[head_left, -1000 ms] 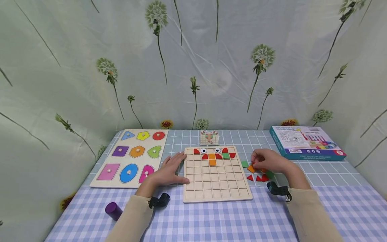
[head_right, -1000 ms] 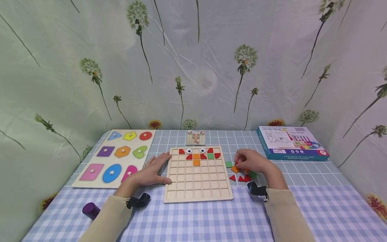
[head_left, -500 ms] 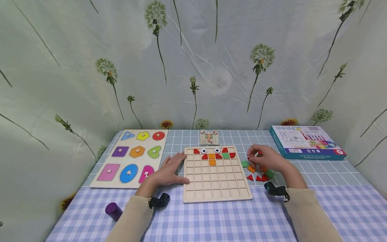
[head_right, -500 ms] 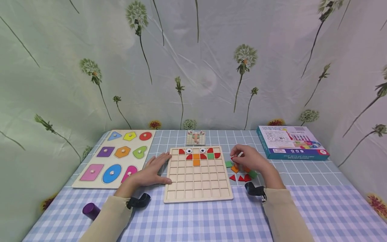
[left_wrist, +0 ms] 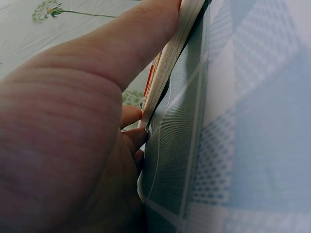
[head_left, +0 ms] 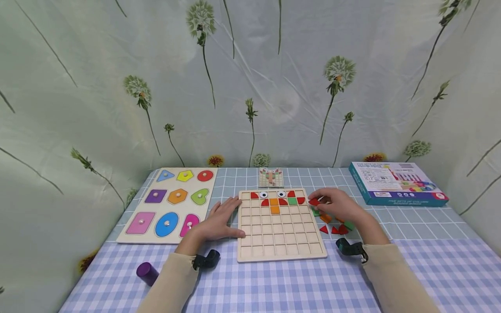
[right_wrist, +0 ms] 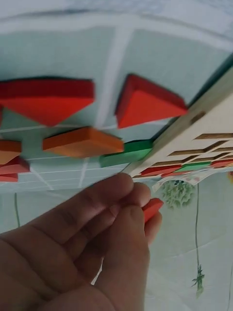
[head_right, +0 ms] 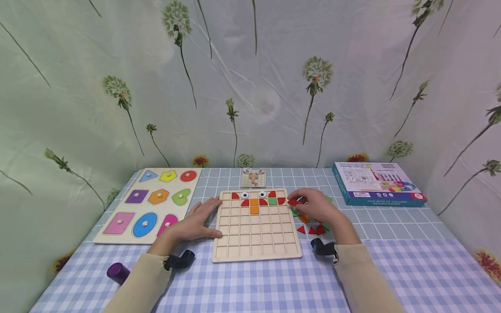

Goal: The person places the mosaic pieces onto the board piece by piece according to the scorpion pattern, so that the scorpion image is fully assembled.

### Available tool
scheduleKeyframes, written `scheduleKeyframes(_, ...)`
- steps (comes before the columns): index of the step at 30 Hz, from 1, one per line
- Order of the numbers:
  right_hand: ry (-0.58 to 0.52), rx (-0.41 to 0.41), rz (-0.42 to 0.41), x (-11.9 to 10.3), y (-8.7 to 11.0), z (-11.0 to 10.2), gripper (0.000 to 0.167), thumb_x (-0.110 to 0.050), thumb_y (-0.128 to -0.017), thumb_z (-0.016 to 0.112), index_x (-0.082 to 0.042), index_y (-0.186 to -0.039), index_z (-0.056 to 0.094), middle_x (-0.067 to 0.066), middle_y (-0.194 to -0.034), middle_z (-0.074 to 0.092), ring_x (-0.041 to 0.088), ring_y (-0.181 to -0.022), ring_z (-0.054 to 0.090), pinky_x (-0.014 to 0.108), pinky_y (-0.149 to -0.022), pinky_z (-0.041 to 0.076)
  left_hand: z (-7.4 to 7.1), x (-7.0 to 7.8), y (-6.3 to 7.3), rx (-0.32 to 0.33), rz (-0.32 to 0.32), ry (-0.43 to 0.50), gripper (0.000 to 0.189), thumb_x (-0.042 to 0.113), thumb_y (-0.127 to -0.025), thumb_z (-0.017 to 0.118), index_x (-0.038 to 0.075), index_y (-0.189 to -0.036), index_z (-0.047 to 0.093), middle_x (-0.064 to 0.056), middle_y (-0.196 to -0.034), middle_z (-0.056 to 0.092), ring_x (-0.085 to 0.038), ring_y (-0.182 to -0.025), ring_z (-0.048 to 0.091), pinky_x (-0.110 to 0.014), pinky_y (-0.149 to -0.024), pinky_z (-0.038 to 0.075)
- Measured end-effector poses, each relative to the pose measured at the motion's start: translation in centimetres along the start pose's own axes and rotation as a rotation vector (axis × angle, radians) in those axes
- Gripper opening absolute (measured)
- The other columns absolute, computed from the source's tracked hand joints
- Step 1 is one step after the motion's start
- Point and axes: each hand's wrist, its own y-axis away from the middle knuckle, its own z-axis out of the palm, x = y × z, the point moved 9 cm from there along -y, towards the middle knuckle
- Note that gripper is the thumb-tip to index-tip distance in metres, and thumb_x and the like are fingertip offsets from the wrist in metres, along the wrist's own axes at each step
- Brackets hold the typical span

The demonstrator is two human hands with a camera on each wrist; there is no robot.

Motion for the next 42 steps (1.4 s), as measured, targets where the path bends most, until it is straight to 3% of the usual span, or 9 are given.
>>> scheduleKeyframes(9,0.010,0.015,-0.018,-0.8,-0.5,0.9,0.028,-0.012,-0.090,0.072,-0.013,-0.118,0.070,0.008,-0.111,0.070,0.020,-0.096,0.060,0.029,-0.081,0.056,0.0,0.1,0.0,0.005,-0.006,-0.002,0.105,0.052,-0.077,0.080,0.018,-0.160,0.025,-0.004,-0.169,0.017,-0.026,-0.158,0.008,-0.055,-0.127,-0.001)
scheduleKeyframes(16,0.012,0.010,-0.065,-2.0,-0.7,1.5,0.025,-0.017,-0.087,0.078,-0.016,-0.111,0.070,0.001,-0.100,0.069,0.018,-0.091,0.059,0.027,-0.078,0.052,0.0,0.1,0.0,0.000,-0.009,0.005,0.104,0.053,-0.077,0.079,0.018,-0.159,0.025,-0.004,-0.169,0.017,-0.026,-0.158,0.008,-0.055,-0.127,-0.002)
scheduleKeyframes(24,0.019,0.001,-0.164,-4.9,-1.6,2.4,0.022,-0.017,-0.086,0.079,-0.016,-0.107,0.071,0.002,-0.102,0.065,0.018,-0.089,0.054,0.028,-0.075,0.050,-0.1,0.2,0.0,0.003,-0.007,0.008,0.105,0.051,-0.077,0.080,0.017,-0.159,0.025,-0.005,-0.169,0.018,-0.027,-0.158,0.008,-0.055,-0.127,-0.001)
scheduleKeyframes(32,0.004,-0.038,-0.226,-7.6,-3.3,4.0,0.020,-0.011,-0.088,0.075,-0.014,-0.108,0.073,0.003,-0.093,0.065,0.015,-0.076,0.050,0.026,-0.068,0.046,-0.2,0.3,0.1,0.001,-0.004,0.012,0.105,0.052,-0.077,0.080,0.016,-0.159,0.025,-0.006,-0.169,0.019,-0.028,-0.158,0.009,-0.056,-0.127,-0.001)
scheduleKeyframes(42,-0.008,-0.054,-0.228,-10.4,-5.3,5.9,0.018,-0.007,-0.087,0.073,-0.009,-0.105,0.073,0.001,-0.083,0.061,0.015,-0.077,0.053,0.025,-0.067,0.046,-0.2,0.2,0.2,-0.009,-0.013,0.001,0.107,0.053,-0.078,0.079,0.016,-0.161,0.021,-0.005,-0.169,0.018,-0.028,-0.158,0.008,-0.056,-0.127,-0.001)
